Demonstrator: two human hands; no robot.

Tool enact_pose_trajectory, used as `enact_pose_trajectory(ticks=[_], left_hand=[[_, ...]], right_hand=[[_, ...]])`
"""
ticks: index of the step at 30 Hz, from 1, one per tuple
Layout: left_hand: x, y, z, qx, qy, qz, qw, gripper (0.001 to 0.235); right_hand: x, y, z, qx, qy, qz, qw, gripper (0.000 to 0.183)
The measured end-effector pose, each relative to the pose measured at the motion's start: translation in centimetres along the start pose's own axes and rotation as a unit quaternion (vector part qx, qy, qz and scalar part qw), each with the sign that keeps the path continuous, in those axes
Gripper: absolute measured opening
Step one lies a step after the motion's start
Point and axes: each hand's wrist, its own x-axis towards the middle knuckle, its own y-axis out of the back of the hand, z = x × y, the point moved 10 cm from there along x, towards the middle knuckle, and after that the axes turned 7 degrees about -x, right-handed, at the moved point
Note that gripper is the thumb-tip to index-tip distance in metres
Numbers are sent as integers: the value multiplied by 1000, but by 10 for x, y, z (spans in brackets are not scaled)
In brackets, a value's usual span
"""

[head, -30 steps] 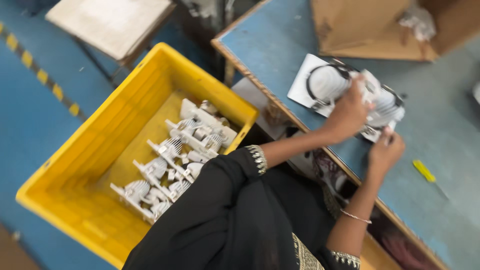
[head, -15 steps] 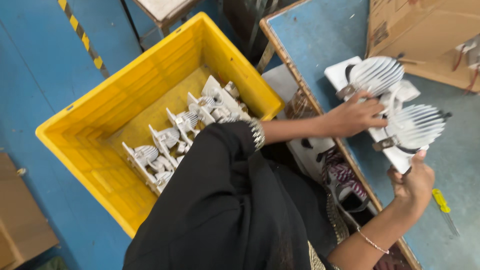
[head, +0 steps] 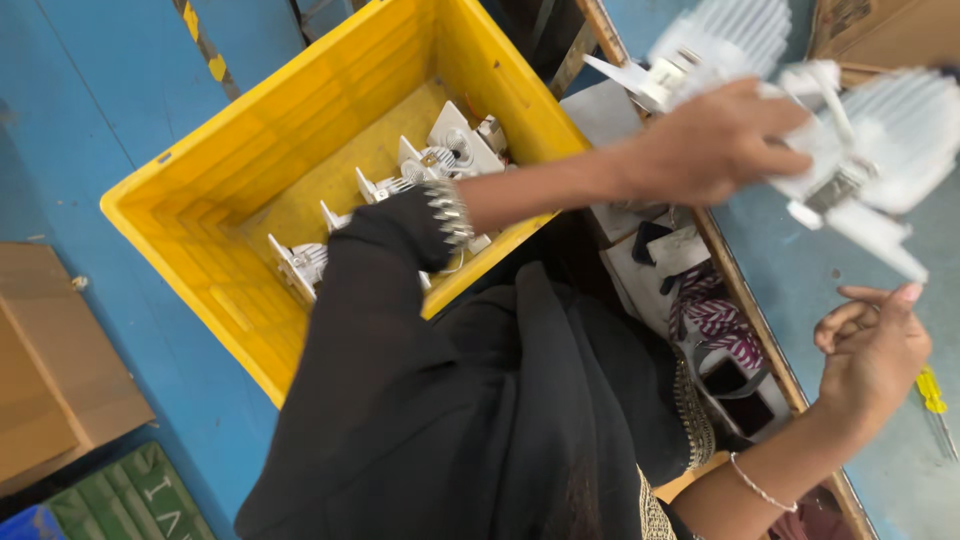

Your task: The person connects wires and components of a dual-head LED ceiling fixture, using a screwdriver to secure wire connections into an LED driver and handling various housing components by hand.

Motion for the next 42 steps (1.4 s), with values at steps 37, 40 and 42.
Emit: enact_pose_trajectory(ticks=[37,40,42], left_hand=[[-552,137,-259,-258,447,780,353,37],[-545,132,-241,-215,392,828,340,33],[-554,125,-226,-203,385,851,293,35]], right_hand=[[-24,58,91,-101,46,169,979,36],[-27,60,95,-115,53,171,977,36],[-28,59,99,-120,55,173,976,34]])
